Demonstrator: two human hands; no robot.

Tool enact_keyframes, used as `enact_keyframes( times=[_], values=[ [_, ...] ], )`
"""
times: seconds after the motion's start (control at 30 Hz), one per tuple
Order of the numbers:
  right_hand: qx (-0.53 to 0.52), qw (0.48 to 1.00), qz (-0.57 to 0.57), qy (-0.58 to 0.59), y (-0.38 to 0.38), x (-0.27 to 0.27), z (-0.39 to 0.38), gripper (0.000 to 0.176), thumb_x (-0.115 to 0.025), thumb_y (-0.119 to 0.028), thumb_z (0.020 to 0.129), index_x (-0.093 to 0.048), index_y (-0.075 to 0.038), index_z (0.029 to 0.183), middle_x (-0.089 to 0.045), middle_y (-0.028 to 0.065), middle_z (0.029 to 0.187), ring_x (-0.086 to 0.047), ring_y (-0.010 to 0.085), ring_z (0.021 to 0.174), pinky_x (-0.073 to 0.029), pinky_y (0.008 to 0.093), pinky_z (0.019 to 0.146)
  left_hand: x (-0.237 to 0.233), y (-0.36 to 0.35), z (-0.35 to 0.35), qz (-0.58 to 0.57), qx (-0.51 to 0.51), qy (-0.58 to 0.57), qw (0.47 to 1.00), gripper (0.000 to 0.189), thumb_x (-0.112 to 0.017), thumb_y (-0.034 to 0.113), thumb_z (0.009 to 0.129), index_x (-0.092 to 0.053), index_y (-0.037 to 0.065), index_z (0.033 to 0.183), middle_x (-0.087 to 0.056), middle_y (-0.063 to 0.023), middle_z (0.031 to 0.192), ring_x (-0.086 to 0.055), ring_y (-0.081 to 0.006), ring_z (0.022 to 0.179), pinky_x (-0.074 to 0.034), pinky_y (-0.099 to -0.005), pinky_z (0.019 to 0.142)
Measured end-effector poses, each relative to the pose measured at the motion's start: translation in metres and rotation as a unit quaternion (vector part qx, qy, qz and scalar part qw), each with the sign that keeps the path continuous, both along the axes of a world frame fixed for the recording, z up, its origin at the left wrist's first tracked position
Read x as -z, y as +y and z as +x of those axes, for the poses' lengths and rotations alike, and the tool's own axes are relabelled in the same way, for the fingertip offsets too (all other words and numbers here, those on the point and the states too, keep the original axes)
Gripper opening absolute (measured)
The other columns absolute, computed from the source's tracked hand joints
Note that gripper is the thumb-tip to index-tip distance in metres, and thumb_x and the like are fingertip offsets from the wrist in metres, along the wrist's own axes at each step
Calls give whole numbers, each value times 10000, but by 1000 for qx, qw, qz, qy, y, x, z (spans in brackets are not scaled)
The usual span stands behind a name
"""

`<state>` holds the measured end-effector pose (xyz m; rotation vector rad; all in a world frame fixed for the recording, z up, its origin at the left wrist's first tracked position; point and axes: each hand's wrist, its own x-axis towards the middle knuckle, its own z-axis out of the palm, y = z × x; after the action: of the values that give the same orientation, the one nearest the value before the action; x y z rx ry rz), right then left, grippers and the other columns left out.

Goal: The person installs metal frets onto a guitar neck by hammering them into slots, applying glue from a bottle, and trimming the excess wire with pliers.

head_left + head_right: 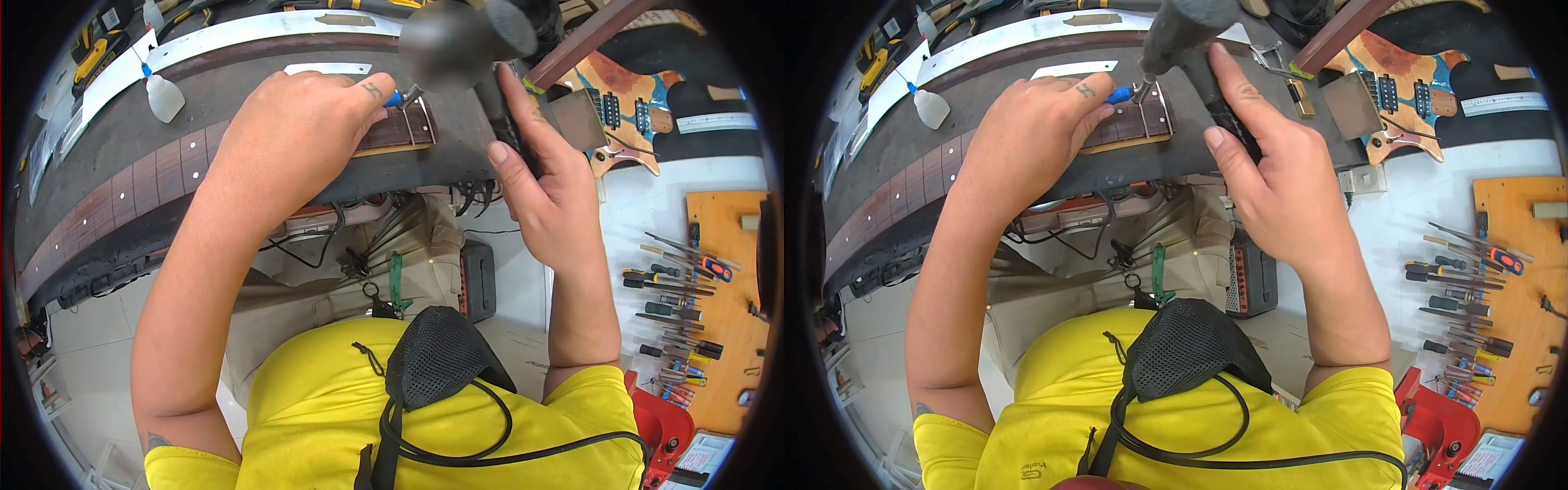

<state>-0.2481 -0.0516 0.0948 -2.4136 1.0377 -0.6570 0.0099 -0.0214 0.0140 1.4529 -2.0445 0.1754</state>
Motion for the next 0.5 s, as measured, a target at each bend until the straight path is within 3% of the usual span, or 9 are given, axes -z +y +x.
enact_keyframes(
  times=[0.13,0.23,0.33,0.5],
  values=[
    [23,998,-2,-51,9,8,0,591,-640,-51,1031,-482,19,1596,-606,246,1537,-611,355,1417,-472,346,1134,-2,2,0,13,-2,-10,1000,163,-695,206,1014,-638,59,1056,-703,-151,825,-698,-380,867,-534,-498,766],
    [17,1000,6,9,8,5,-4,588,-634,-48,1036,-479,28,1597,-605,253,1539,-628,333,1405,-474,346,1129,-5,3,0,11,10,-9,1000,158,-695,203,1014,-637,61,1051,-710,-139,846,-695,-375,880,-530,-487,773],
    [38,998,-17,-44,16,10,-5,585,-628,-40,1037,-473,45,1595,-599,264,1541,-631,314,1401,-477,349,1126,-4,5,1,36,5,-17,999,154,-697,198,1011,-642,63,1061,-707,-132,843,-695,-369,895,-525,-485,783],
    [30,999,10,-25,20,14,-10,594,-633,-44,1035,-464,64,1594,-623,280,1506,-663,312,1357,-496,356,1103,-4,6,2,25,27,-20,999,168,-718,189,991,-656,65,1086,-704,-133,847,-684,-370,889,-520,-489,803]
  ],
)
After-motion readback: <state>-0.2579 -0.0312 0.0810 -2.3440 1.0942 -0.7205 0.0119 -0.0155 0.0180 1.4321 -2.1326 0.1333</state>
